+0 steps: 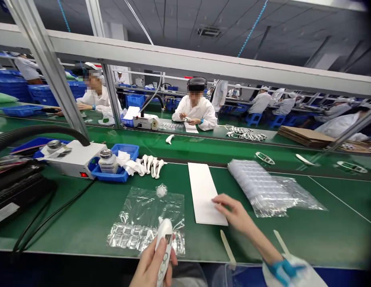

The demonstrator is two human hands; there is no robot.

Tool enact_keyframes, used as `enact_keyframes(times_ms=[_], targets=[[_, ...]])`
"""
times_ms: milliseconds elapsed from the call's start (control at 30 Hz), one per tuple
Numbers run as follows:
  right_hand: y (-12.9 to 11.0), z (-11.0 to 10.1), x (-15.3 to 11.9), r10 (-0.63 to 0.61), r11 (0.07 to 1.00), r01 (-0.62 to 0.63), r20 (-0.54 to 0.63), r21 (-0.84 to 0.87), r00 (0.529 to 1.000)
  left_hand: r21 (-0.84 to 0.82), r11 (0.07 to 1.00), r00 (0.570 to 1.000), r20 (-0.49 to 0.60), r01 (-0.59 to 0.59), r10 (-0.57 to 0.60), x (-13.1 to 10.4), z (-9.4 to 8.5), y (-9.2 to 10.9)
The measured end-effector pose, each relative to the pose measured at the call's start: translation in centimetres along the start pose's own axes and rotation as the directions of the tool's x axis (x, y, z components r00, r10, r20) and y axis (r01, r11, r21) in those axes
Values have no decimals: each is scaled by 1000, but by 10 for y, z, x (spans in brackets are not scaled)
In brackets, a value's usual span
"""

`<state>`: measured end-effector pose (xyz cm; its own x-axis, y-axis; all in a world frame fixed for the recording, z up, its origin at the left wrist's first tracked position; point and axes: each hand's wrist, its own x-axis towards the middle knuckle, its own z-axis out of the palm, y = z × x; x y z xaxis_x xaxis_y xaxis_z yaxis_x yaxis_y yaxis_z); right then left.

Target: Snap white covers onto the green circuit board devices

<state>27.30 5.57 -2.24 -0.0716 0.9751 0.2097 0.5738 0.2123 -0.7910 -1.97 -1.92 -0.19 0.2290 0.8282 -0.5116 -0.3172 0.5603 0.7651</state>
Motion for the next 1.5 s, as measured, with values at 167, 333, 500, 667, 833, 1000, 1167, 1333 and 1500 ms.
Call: enact_keyframes(times_ms=[167,333,500,667,833,1000,1167,1333,1500], targets=[[77,-24,55,24,997,-27,-46,-67,999,132,973,963,217,-190,159,55,62,4],[89,-14,66,-9,996,8,-10,-86,1000,131,967,961,201,-217,188,119,107,-5],[93,-11,71,42,992,-43,-12,-117,999,158,965,968,172,-210,182,136,108,-17],[92,-6,74,94,990,-101,-74,-100,993,156,967,972,153,-200,176,137,106,-22],[81,-18,67,124,992,-120,-201,36,972,91,980,976,147,-178,164,134,112,-13],[30,-11,54,117,984,-80,-235,161,965,-32,985,964,202,-172,175,102,87,10],[-70,53,19,22,920,-76,144,385,989,-205,974,986,113,-94,119,57,28,12],[-130,122,-4,-70,878,-115,362,466,930,-316,942,993,-64,-114,98,28,-18,-3],[-141,154,-6,-92,943,-43,382,331,920,-311,944,991,-112,-108,77,17,-41,-12]])
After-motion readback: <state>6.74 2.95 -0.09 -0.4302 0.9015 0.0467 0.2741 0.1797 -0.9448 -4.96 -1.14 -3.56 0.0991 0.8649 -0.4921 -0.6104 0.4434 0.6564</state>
